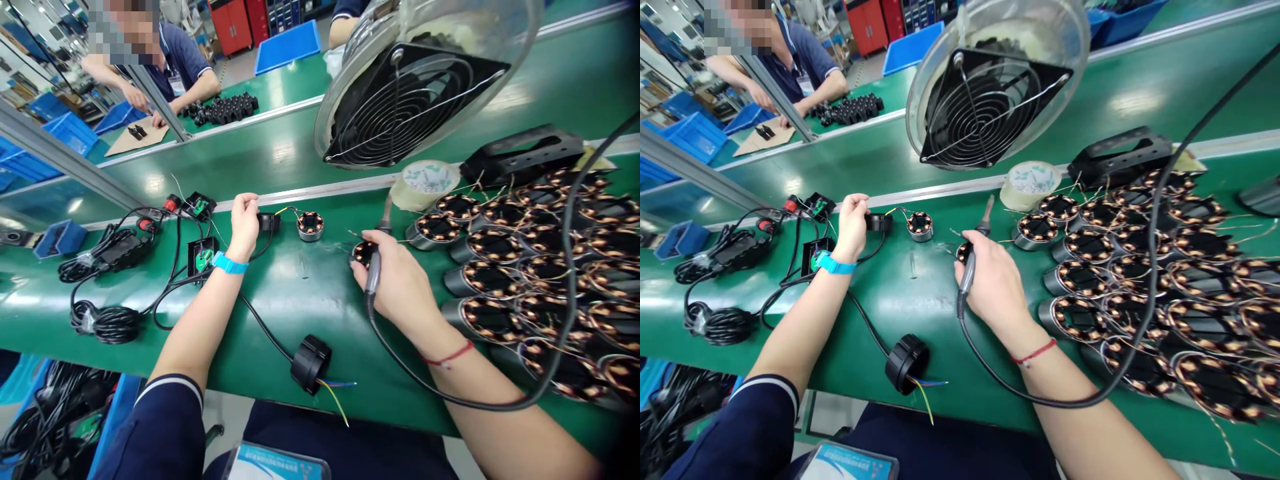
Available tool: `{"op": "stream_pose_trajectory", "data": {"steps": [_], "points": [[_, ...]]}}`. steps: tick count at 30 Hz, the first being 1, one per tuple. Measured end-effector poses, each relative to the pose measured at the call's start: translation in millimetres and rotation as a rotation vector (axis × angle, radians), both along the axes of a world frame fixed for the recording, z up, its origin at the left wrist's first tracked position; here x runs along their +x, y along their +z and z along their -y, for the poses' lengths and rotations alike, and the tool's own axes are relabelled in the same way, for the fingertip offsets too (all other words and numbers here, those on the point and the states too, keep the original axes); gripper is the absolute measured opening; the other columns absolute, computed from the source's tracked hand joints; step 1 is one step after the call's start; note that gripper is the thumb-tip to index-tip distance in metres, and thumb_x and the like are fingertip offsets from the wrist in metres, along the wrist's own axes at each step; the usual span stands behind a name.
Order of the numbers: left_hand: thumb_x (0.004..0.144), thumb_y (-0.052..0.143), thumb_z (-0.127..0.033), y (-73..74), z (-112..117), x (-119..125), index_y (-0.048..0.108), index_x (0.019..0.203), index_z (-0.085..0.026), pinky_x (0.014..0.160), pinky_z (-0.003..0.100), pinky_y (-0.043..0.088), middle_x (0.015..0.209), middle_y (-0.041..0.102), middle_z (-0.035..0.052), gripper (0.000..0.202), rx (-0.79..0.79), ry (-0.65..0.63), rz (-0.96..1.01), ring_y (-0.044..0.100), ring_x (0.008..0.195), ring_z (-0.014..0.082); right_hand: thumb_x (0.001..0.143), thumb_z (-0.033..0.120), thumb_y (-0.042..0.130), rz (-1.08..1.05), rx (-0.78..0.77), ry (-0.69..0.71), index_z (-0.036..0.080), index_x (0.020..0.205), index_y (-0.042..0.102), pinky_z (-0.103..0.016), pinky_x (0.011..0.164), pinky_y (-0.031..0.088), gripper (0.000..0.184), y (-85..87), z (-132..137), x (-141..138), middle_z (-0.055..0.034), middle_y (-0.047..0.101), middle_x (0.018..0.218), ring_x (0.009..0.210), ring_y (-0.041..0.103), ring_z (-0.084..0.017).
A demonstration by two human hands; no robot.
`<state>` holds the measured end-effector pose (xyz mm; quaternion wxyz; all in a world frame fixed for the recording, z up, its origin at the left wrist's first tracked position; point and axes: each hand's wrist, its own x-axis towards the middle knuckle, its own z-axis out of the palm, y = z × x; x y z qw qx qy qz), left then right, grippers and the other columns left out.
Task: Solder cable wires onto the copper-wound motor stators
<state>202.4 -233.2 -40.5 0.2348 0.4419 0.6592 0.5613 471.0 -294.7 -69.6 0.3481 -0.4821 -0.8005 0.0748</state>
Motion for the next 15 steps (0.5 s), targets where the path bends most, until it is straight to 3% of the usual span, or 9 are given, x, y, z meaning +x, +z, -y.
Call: {"op": "stream_pose_trajectory", "data": {"steps": [3,6,11,15], "points": [[0.09,0.041,-0.011,7.5,2,-9,0.051,0.091,-0.017,0.064,0.019,0.038,0.084,0.051,0.0001,0.012,0.039,0.091,0.074,0.046,0.068,0.0087,0.085,0.025,0.051,0.024,-0.028,0.141,0.012,0.127,0.048,-0.051,0.081,0.053,0.045,5.1,7,6,-0.0159,0.062,0.106,0.094,0.06,-0.034],[0.094,0.038,-0.018,27.2,22,-6,0.049,0.091,-0.018,0.051,0.02,0.032,0.078,0.048,-0.0012,0.011,0.042,0.095,0.186,0.04,0.055,0.0073,0.088,0.03,0.051,-0.026,-0.023,0.165,0.016,0.131,0.047,-0.057,0.089,0.048,0.045,15.9,21,12,-0.0154,0.06,0.116,0.104,0.058,-0.036],[0.098,0.029,-0.054,54.9,84,54,0.051,0.101,-0.017,0.042,0.019,0.027,0.084,0.054,0.0018,0.042,-0.057,-0.337,0.694,0.044,0.053,0.0064,0.092,0.029,0.058,-0.365,-0.128,0.203,0.024,0.132,0.044,-0.044,0.092,0.049,0.042,41.7,46,3,-0.0078,0.062,0.117,0.11,0.059,-0.028],[0.099,0.032,-0.053,51.9,108,102,0.049,0.107,-0.016,0.048,0.019,0.037,0.09,0.054,0.0026,0.041,-0.195,-0.46,0.888,0.053,0.061,0.0075,0.092,0.024,0.059,-0.418,-0.047,0.328,0.023,0.134,0.041,-0.043,0.092,0.048,0.045,50.6,53,-18,-0.0081,0.061,0.118,0.105,0.059,-0.026]]}}
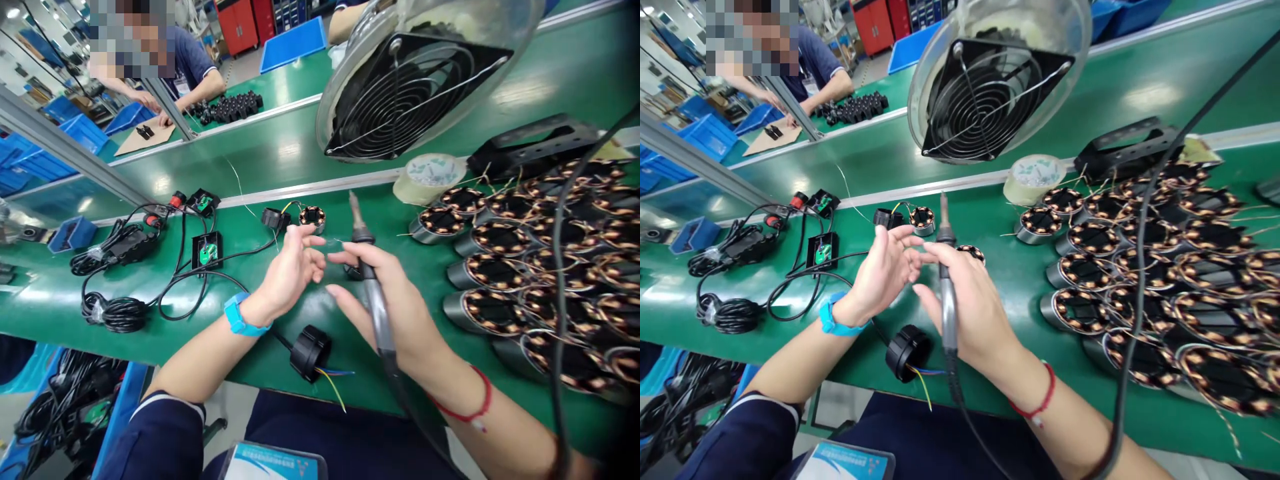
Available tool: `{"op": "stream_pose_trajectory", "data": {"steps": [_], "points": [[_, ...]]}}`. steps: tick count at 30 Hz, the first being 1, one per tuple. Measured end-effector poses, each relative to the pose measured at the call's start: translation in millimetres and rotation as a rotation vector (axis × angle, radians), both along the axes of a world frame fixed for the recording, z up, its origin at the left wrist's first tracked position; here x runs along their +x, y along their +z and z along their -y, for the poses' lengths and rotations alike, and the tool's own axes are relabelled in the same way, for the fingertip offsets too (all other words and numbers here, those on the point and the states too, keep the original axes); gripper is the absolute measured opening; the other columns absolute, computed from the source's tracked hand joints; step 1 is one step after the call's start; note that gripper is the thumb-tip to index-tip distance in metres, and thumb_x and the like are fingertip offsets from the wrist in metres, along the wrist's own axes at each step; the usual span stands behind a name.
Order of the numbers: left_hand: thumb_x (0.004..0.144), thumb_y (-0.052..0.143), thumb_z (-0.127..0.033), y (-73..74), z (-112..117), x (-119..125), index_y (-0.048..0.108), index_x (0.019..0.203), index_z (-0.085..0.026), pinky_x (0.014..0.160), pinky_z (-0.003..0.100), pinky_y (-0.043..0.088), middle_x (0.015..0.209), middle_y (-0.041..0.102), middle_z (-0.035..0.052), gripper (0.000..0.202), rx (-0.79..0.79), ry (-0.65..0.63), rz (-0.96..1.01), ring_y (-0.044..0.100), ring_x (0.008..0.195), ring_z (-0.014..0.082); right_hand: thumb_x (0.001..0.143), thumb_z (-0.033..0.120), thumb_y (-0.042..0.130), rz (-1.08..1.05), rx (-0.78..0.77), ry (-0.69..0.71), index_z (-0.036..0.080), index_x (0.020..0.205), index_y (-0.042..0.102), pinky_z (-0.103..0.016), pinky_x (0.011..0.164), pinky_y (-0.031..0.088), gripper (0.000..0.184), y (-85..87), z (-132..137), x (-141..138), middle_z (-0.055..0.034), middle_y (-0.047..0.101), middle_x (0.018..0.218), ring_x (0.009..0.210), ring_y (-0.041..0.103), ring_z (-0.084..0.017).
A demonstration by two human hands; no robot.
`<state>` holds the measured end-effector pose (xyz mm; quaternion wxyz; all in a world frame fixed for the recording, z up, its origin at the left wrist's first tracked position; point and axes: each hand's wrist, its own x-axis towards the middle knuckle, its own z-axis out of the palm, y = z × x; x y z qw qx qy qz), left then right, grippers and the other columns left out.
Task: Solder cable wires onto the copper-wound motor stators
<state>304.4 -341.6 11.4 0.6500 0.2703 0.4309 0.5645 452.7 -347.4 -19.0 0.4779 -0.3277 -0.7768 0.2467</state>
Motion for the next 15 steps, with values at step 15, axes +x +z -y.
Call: {"op": "stream_pose_trajectory", "data": {"steps": [15], "points": [[0.088,0.052,-0.023,-28.6,-24,-31,0.05,0.084,-0.015,0.043,0.016,0.022,0.062,0.047,-0.0057,0.01,-0.057,-0.287,-0.56,0.035,0.045,0.0024,0.088,0.036,0.064,0.122,-0.175,-0.224,0.019,0.134,0.044,-0.05,0.094,0.048,0.053,-29.0,-27,37,-0.0122,0.06,0.12,0.107,0.059,-0.031]]}}
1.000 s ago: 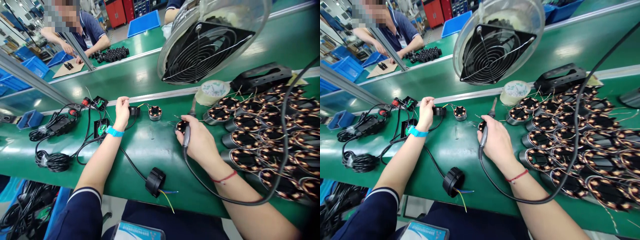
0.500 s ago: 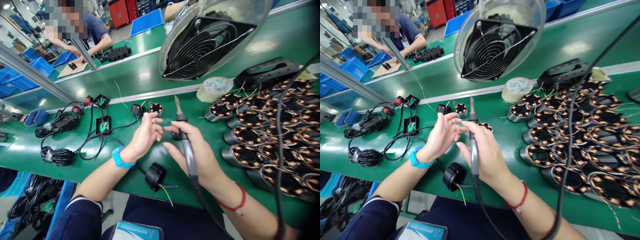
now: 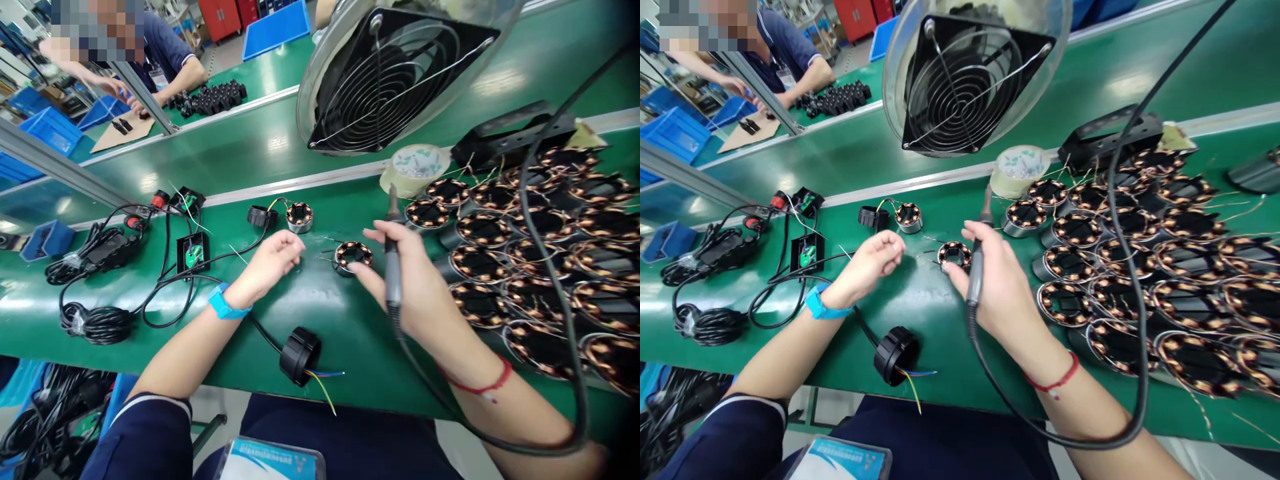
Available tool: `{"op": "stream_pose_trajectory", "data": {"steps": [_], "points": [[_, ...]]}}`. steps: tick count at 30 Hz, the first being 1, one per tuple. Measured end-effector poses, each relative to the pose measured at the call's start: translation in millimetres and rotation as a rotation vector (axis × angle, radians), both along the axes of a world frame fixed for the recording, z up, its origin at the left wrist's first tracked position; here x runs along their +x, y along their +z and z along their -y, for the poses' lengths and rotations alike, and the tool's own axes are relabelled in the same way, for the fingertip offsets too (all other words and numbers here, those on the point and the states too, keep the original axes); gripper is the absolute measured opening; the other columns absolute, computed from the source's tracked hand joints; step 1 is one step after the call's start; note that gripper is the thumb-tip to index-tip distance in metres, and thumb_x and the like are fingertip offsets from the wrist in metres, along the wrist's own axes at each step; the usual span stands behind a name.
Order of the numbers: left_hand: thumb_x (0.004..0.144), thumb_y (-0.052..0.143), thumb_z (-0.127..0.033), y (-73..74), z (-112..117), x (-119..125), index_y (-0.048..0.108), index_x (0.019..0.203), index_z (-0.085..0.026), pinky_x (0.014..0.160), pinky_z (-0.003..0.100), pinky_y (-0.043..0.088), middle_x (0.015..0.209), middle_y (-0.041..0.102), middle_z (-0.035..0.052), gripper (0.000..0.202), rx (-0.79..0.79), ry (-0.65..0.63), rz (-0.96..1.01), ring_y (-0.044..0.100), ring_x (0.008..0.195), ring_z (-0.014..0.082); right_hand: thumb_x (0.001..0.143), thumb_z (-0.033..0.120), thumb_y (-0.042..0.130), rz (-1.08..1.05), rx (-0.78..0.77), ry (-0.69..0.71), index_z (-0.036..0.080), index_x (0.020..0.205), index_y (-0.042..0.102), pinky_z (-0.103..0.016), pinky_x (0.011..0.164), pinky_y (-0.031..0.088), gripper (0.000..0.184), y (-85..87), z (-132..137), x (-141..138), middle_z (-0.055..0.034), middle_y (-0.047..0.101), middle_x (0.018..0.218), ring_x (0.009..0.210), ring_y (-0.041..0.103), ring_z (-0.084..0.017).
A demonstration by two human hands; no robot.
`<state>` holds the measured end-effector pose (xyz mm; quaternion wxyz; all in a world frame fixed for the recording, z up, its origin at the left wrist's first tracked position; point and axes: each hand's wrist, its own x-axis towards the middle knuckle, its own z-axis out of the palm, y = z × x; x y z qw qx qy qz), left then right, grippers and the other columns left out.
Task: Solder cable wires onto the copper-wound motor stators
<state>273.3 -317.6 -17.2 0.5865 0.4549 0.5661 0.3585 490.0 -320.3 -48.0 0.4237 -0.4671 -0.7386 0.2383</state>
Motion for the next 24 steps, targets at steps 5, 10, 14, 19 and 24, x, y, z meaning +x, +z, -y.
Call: {"op": "stream_pose_trajectory", "data": {"steps": [5,10,14,19,24], "points": [[0.09,0.052,-0.031,-6.4,-22,8,0.055,0.087,-0.014,0.042,0.016,0.019,0.066,0.046,-0.0048,0.018,-0.096,-0.121,-0.015,0.031,0.045,0.0017,0.091,0.032,0.056,0.181,0.069,0.089,0.016,0.134,0.043,-0.051,0.089,0.052,0.047,-16.5,-4,-2,-0.0158,0.057,0.121,0.109,0.057,-0.034],[0.085,0.057,-0.027,-2.2,-17,10,0.056,0.073,-0.012,0.045,0.015,0.022,0.065,0.049,-0.0027,0.018,-0.12,-0.244,-0.049,0.035,0.05,0.0025,0.091,0.027,0.056,0.145,0.022,0.207,0.019,0.134,0.041,-0.046,0.091,0.052,0.046,-16.0,0,5,-0.0125,0.056,0.125,0.113,0.056,-0.03],[0.077,0.064,-0.028,-2.1,-15,9,0.057,0.075,-0.011,0.044,0.017,0.016,0.063,0.05,-0.0024,0.018,-0.231,-0.246,0.135,0.03,0.045,0.0013,0.092,0.023,0.056,0.119,-0.008,0.271,0.02,0.137,0.038,-0.043,0.091,0.052,0.049,-16.0,1,7,-0.0111,0.056,0.126,0.112,0.057,-0.028],[0.074,0.068,-0.03,-7.2,-19,19,0.056,0.077,-0.011,0.043,0.019,0.01,0.063,0.05,-0.0033,0.022,-0.198,-0.146,0.306,0.024,0.043,0.0001,0.092,0.022,0.056,0.103,-0.004,0.305,0.02,0.137,0.038,-0.042,0.09,0.052,0.048,-16.3,0,9,-0.011,0.055,0.126,0.111,0.057,-0.027],[0.083,0.064,-0.044,-0.7,5,13,0.055,0.087,-0.013,0.049,0.018,0.024,0.068,0.049,-0.0043,0.033,-0.164,-0.209,0.022,0.035,0.052,0.0034,0.092,0.023,0.056,0.091,-0.02,0.27,0.019,0.137,0.038,-0.043,0.093,0.051,0.048,-18.6,2,9,-0.0111,0.055,0.127,0.114,0.055,-0.028]]}}
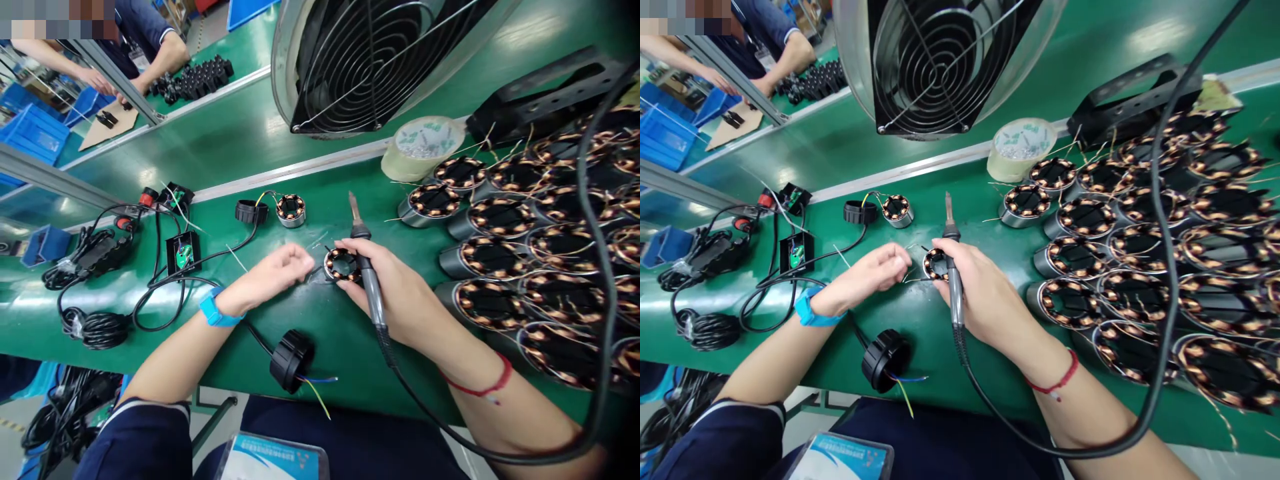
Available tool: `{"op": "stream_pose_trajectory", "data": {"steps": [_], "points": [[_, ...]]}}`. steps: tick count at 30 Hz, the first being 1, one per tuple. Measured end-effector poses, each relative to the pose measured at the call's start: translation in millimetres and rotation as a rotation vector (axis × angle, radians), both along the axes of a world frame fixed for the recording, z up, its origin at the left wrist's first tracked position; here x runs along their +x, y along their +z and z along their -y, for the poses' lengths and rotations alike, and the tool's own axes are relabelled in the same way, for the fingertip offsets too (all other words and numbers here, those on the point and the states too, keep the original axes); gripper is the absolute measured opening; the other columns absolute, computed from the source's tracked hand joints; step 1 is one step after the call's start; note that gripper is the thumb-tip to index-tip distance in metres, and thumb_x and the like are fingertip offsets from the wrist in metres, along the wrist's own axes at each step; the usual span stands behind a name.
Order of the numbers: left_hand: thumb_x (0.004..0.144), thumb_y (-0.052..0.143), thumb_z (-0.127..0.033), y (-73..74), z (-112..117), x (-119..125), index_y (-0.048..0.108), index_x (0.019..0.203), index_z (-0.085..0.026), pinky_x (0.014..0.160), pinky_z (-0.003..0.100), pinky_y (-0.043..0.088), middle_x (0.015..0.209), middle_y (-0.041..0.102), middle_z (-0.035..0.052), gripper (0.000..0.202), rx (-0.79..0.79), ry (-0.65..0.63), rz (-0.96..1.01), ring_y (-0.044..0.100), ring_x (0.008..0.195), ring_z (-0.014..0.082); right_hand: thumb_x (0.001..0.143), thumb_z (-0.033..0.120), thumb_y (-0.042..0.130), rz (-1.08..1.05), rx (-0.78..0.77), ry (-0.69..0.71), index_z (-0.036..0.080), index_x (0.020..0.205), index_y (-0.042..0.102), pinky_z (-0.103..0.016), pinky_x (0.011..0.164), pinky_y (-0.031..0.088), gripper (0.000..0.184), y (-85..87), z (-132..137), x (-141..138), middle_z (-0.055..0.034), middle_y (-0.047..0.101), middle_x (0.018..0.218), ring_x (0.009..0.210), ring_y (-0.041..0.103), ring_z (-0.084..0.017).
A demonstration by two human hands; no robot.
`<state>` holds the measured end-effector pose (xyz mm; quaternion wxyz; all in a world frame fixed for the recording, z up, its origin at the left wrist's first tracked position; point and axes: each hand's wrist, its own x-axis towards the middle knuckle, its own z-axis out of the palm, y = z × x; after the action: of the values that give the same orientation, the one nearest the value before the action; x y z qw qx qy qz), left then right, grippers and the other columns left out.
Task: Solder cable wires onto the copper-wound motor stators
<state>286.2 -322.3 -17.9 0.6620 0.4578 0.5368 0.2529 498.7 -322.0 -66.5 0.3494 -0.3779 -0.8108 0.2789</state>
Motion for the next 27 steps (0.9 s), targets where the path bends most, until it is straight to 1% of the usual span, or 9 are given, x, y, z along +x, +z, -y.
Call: {"op": "stream_pose_trajectory", "data": {"steps": [2,5,8,10,14,17,19,23,27], "points": [[0.08,0.068,-0.043,0.8,11,-6,0.054,0.085,-0.013,0.054,0.018,0.029,0.07,0.05,-0.0039,0.033,0.003,-0.06,-0.04,0.039,0.058,0.0049,0.092,0.024,0.056,0.001,0.004,-0.007,0.018,0.137,0.039,-0.044,0.092,0.052,0.048,-0.8,0,0,-0.0116,0.056,0.126,0.113,0.056,-0.028],[0.082,0.065,-0.04,-1.5,18,-12,0.058,0.085,-0.013,0.056,0.02,0.029,0.071,0.051,-0.0033,0.029,0.055,-0.03,-0.059,0.038,0.058,0.0053,0.092,0.025,0.056,-0.007,0.006,-0.003,0.018,0.137,0.039,-0.045,0.093,0.052,0.048,-1.1,0,-1,-0.0122,0.055,0.127,0.114,0.055,-0.029],[0.083,0.062,-0.037,-4.5,13,-12,0.062,0.086,-0.012,0.052,0.021,0.024,0.07,0.052,-0.0028,0.025,0.09,0.041,-0.064,0.035,0.054,0.0048,0.093,0.025,0.055,-0.017,0.011,-0.003,0.019,0.138,0.039,-0.046,0.094,0.051,0.048,-1.0,0,-2,-0.0119,0.055,0.128,0.115,0.055,-0.029],[0.081,0.063,-0.035,-6.0,7,-8,0.063,0.081,-0.011,0.05,0.021,0.02,0.067,0.053,-0.0025,0.023,0.064,0.076,0.01,0.033,0.052,0.0041,0.092,0.025,0.056,-0.015,0.015,-0.009,0.019,0.138,0.039,-0.046,0.093,0.051,0.049,-1.0,0,-2,-0.0121,0.055,0.128,0.115,0.055,-0.03],[0.078,0.065,-0.031,-7.9,-2,7,0.063,0.078,-0.01,0.048,0.021,0.016,0.066,0.054,-0.0012,0.021,0.009,0.064,0.18,0.03,0.049,0.0028,0.093,0.026,0.055,0.007,0.027,-0.013,0.018,0.137,0.039,-0.047,0.092,0.052,0.048,-1.1,1,-2,-0.0131,0.055,0.127,0.115,0.055,-0.031],[0.08,0.064,-0.037,-6.0,0,10,0.062,0.084,-0.012,0.048,0.02,0.015,0.066,0.05,-0.0031,0.026,0.019,0.082,0.152,0.029,0.049,0.0028,0.093,0.028,0.055,0.005,0.028,-0.017,0.018,0.138,0.039,-0.047,0.093,0.051,0.048,-1.4,1,-3,-0.0133,0.055,0.128,0.116,0.054,-0.031],[0.082,0.063,-0.042,-2.4,6,6,0.058,0.088,-0.013,0.048,0.02,0.017,0.066,0.047,-0.0047,0.029,0.03,0.088,0.091,0.029,0.049,0.0033,0.094,0.029,0.055,0.001,0.023,-0.022,0.018,0.138,0.039,-0.047,0.092,0.051,0.048,-1.6,1,-3,-0.0133,0.055,0.128,0.116,0.055,-0.031],[0.085,0.059,-0.04,3.8,18,-3,0.059,0.084,-0.013,0.054,0.02,0.027,0.069,0.05,-0.0032,0.027,0.046,-0.044,-0.058,0.035,0.055,0.0053,0.093,0.03,0.055,0.0,0.028,-0.025,0.018,0.138,0.039,-0.047,0.091,0.052,0.049,-1.7,1,-4,-0.0135,0.055,0.127,0.115,0.055,-0.031],[0.087,0.058,-0.038,-4.9,19,2,0.063,0.078,-0.013,0.062,0.021,0.034,0.074,0.057,0.0007,0.027,0.112,-0.082,0.006,0.045,0.065,0.0078,0.093,0.03,0.054,0.014,0.052,-0.031,0.019,0.138,0.039,-0.048,0.09,0.052,0.049,-0.9,0,-5,-0.014,0.056,0.124,0.113,0.056,-0.032]]}}
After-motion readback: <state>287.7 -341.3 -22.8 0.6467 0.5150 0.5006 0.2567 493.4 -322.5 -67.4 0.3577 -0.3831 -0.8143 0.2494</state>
